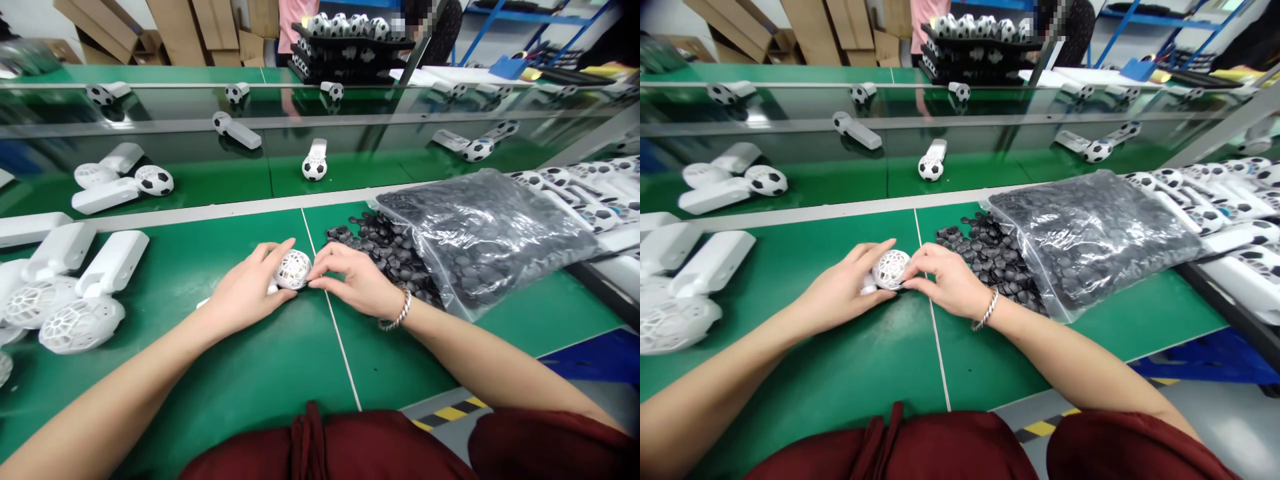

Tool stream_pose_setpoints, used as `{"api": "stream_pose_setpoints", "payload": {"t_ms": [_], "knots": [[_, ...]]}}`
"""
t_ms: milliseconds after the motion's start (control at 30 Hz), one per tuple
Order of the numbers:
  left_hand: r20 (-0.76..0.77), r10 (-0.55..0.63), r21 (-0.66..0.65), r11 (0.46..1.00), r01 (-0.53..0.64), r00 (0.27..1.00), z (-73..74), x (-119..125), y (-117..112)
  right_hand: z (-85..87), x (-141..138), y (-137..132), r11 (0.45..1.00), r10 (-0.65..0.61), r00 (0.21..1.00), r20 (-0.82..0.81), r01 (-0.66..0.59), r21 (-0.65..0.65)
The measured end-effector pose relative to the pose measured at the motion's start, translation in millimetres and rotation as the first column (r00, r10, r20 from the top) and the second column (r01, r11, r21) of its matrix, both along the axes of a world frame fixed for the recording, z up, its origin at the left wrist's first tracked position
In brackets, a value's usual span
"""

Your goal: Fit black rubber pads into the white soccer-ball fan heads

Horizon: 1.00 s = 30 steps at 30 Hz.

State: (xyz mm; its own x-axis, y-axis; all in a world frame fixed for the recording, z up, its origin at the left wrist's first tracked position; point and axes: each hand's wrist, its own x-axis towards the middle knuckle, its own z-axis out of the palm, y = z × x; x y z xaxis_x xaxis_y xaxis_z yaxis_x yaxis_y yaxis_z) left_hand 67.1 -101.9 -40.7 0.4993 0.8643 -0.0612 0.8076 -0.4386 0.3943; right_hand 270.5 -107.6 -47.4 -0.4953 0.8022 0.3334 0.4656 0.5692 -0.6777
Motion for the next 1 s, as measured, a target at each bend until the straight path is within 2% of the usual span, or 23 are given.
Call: {"api": "stream_pose_setpoints", "payload": {"t_ms": [233, 433, 500, 667, 733, 800, 900, 1000], "knots": [[0.091, -0.004, -0.021, 1.000, 0.006, 0.996, 0.1, -1, 1, -11.9, -16, 1, 0.998, -0.055, 0.997, -0.051, 0.054, -0.018], [0.148, 0.035, -0.010, 0.999, -0.034, 0.988, -0.8, 1, 3, -13.5, -20, -2, 0.969, -0.132, 0.984, -0.120, 0.102, -0.225], [0.157, 0.039, -0.001, 0.999, -0.040, 0.987, -1.5, 2, 3, -14.6, -22, -4, 0.958, -0.167, 0.977, -0.135, 0.128, -0.258], [0.126, 0.049, 0.019, 0.998, -0.052, 0.991, -2.9, 2, 1, -15.3, -7, 14, 0.959, -0.147, 0.976, -0.162, 0.100, -0.266], [0.092, 0.085, -0.003, 0.996, -0.085, 0.992, -2.9, 2, 2, -14.2, 8, 27, 0.967, -0.203, 0.976, -0.079, 0.187, -0.175], [0.060, 0.113, -0.030, 0.993, -0.112, 0.992, -2.7, 1, 4, -14.0, 21, 38, 0.960, -0.274, 0.958, 0.079, 0.278, -0.035], [0.029, 0.070, -0.027, 0.997, -0.069, 0.997, -2.7, -2, 8, -17.3, 28, 45, 0.971, -0.237, 0.909, 0.342, 0.215, 0.099], [0.014, -0.010, 0.044, 0.999, 0.009, 1.000, -3.2, -6, 13, -22.6, 25, 45, 0.976, -0.201, 0.833, 0.516, 0.125, 0.178]]}}
